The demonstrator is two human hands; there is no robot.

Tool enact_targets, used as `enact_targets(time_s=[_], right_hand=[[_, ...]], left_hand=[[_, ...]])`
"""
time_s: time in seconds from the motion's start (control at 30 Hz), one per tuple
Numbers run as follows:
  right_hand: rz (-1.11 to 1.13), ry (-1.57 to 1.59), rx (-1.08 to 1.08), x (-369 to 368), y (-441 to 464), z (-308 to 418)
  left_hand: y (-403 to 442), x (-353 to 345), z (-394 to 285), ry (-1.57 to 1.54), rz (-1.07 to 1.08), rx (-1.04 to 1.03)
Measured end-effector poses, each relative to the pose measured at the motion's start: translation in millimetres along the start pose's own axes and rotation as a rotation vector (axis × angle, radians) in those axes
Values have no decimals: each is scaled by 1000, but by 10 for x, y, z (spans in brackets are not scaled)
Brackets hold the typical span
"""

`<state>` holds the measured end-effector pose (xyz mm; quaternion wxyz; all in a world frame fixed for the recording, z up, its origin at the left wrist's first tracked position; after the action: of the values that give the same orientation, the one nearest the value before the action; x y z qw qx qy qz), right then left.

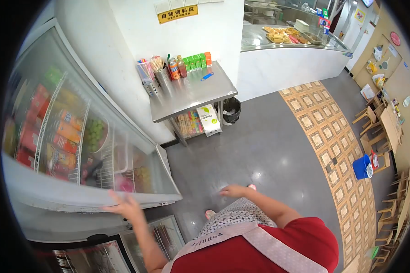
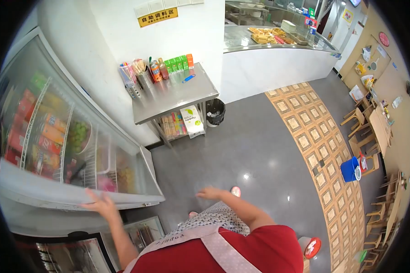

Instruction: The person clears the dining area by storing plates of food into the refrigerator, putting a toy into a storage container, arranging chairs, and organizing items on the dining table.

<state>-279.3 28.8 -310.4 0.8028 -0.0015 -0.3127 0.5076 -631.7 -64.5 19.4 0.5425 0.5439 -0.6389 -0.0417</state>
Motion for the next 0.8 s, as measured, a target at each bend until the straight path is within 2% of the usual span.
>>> enact_targets(time_s=[0.03, 0.07, 0.13, 0.17, 0.23, 0.27, 0.33, 0.37, 0.43, 0.5, 0.53, 0.57, 0.6, 0.63, 0.7, 0.8], right_hand=[[-66, -122, -56, 97, -254, -348], [21, -111, -266, 416, -660, -317], [-35, -117, -377, 515, -1171, -1212], [-70, -114, -407, 567, -1420, -1614], [-175, -158, -483, 846, -2006, -1974], [-164, -150, -482, 951, -2220, -2111], [-125, -178, -608, 1074, -2643, -2445], [-157, -146, -645, 1117, -2764, -2557], [-40, -153, -661, 1156, -2973, -2705], [-22, -78, -669, 1282, -3036, -2812], [-71, -77, -627, 1330, -3000, -2968], [-115, -88, -576, 1414, -2968, -3110], [-194, -85, -540, 1593, -3012, -3145], [-272, -88, -501, 1852, -3068, -3133], [-344, -124, -584, 2259, -3202, -3338], [-451, -152, -582, 2602, -3354, -4028]], left_hand=[[107, 154, 117, 214, -100, -21], [198, 270, 194, 425, -201, -47], [359, 373, 567, 704, -289, 89], [418, 372, 711, 786, -231, 188], [461, 321, 1008, 975, -146, 392], [397, 185, 1058, 989, -144, 387], [244, -74, 1094, 926, -147, 516], [146, -306, 954, 987, 3, 591], [-197, -835, 361, 826, -1, 307], [-638, -1658, 512, 764, 20, 105], [-931, -1852, 262, 917, 322, 311], [-1227, -2087, 172, 892, 382, 372], [-1501, -2440, 378, 909, 483, 415], [-1781, -2773, 340, 921, 633, 423], [-2467, -3567, -191, 874, 993, 294], [-3485, -4610, -1451, 703, 1469, -15]])
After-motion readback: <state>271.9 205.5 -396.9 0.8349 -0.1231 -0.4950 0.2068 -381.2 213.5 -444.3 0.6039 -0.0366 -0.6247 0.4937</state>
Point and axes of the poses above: each hand's wrist, its own y-axis towards the middle knuckle, its own x-axis out of the back of the hand, z = x × y, the point moved 9 cm from there along y, towards the middle knuckle, and after that the axes turned 12 degrees about x, right-handed, at the moved point
